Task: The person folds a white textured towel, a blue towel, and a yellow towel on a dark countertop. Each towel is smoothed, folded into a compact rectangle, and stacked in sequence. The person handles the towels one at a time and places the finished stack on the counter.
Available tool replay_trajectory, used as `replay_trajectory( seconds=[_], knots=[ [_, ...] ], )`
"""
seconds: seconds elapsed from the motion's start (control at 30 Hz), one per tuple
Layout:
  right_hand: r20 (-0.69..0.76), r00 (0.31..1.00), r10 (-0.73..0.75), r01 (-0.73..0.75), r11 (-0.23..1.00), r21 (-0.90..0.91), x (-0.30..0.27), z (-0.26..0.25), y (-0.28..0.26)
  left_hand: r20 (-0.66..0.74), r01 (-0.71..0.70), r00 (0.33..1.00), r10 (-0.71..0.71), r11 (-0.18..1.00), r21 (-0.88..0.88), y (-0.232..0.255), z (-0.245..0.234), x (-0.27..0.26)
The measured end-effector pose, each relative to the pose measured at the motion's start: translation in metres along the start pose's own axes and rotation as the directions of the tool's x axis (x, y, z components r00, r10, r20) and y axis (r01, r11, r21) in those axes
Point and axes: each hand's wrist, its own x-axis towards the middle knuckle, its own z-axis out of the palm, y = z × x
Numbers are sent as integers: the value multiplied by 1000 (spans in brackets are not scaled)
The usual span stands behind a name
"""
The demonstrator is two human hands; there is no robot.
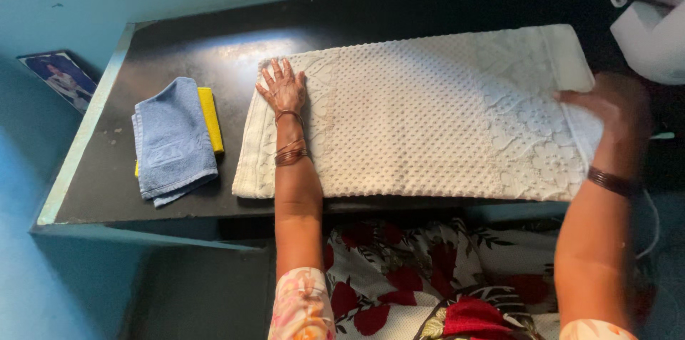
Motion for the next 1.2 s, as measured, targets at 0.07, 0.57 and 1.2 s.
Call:
replay_trajectory(
  seconds=[0.07, 0.57, 1.2],
  knots=[
    [-51, 993, -111, 121, 945, 304, -2, 7, 14, 2, 3, 1000, -3, 1000, -7, 1, -1, 1],
    [250, 960, -123, -22, 860, 509, -70, -44, -9, -76, -275, 961, 268, 956, -104, 83, -50, -33],
    [296, 763, -575, 272, 701, 660, -95, 39, -300, 240, 66, 700, 673, 273, -960, 162, -40, -108]
  ],
)
